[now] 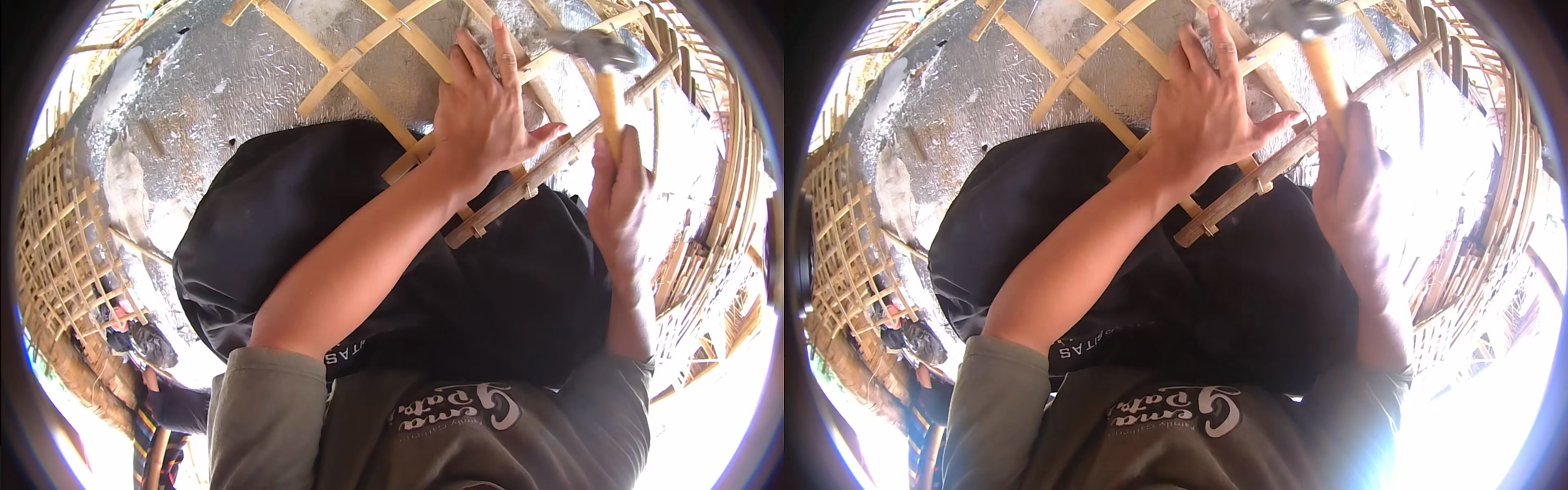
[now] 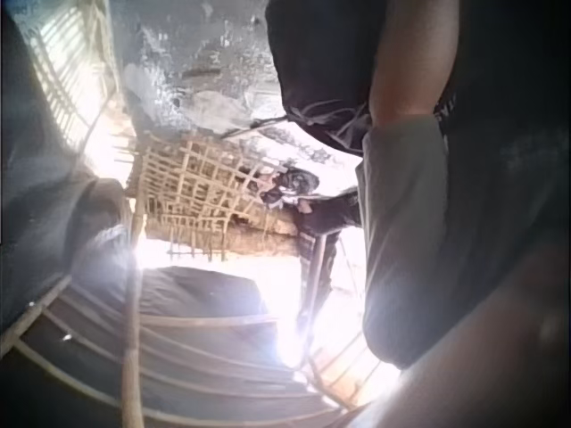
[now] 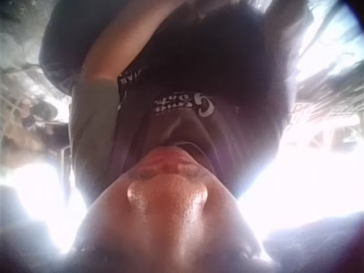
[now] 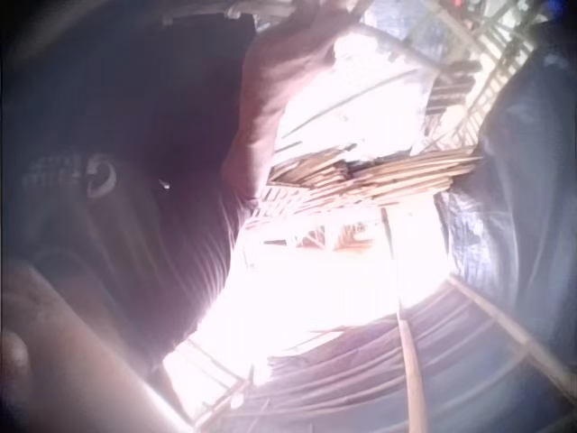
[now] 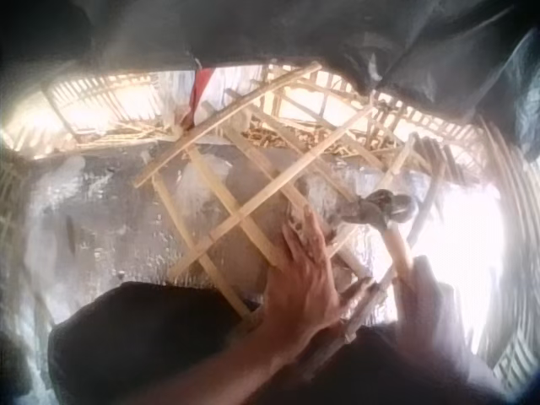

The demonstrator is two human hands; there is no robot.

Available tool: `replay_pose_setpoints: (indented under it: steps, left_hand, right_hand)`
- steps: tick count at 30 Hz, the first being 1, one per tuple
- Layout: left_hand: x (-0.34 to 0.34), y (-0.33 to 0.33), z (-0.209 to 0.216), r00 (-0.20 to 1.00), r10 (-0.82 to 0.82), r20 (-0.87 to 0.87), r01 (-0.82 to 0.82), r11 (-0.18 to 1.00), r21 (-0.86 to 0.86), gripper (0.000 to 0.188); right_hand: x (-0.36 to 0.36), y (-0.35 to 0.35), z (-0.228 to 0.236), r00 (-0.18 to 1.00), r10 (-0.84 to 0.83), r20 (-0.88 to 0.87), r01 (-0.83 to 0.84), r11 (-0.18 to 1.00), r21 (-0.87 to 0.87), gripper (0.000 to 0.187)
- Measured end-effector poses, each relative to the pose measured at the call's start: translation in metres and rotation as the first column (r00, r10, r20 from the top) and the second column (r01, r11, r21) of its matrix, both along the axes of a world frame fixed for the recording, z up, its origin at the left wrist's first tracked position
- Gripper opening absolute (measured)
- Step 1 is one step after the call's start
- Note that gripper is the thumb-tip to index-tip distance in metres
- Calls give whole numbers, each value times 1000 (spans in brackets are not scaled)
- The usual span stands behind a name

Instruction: The person constructs a wooden lattice by positioning thin bamboo slats and securing them together with a hammer and small nails.

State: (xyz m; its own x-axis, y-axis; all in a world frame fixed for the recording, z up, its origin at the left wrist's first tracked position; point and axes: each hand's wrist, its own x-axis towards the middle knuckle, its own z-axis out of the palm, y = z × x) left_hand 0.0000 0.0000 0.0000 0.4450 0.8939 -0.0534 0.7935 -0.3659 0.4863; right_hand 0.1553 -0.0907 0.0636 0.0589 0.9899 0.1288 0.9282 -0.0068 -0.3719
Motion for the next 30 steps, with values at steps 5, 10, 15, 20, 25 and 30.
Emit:
replay_pose_setpoints:
  steps: [5,10,15,20,25,30]
  left_hand:
    - [-3,-12,0,999,-16,-44,14,999,-38,133]
    - [2,-5,2,1000,-8,-16,7,1000,-23,130]
    - [-5,-3,5,1000,-15,-10,15,1000,-12,127]
    - [-6,-6,-1,1000,13,8,-14,1000,25,123]
    - [-14,-4,17,998,-33,-44,28,994,-101,116]
    - [-7,-10,5,998,54,-29,-51,995,91,118]
  right_hand:
    - [0,-12,-23,987,46,152,-16,981,-194,38]
    - [19,-16,-31,997,21,68,-14,994,-108,42]
    - [17,-21,-39,975,39,217,-30,999,-45,41]
    - [6,-14,-25,996,-61,58,74,966,-247,44]
    - [-20,-11,-2,991,-135,-26,119,939,-322,25]
    - [-19,-19,14,989,-143,25,143,990,1,9]
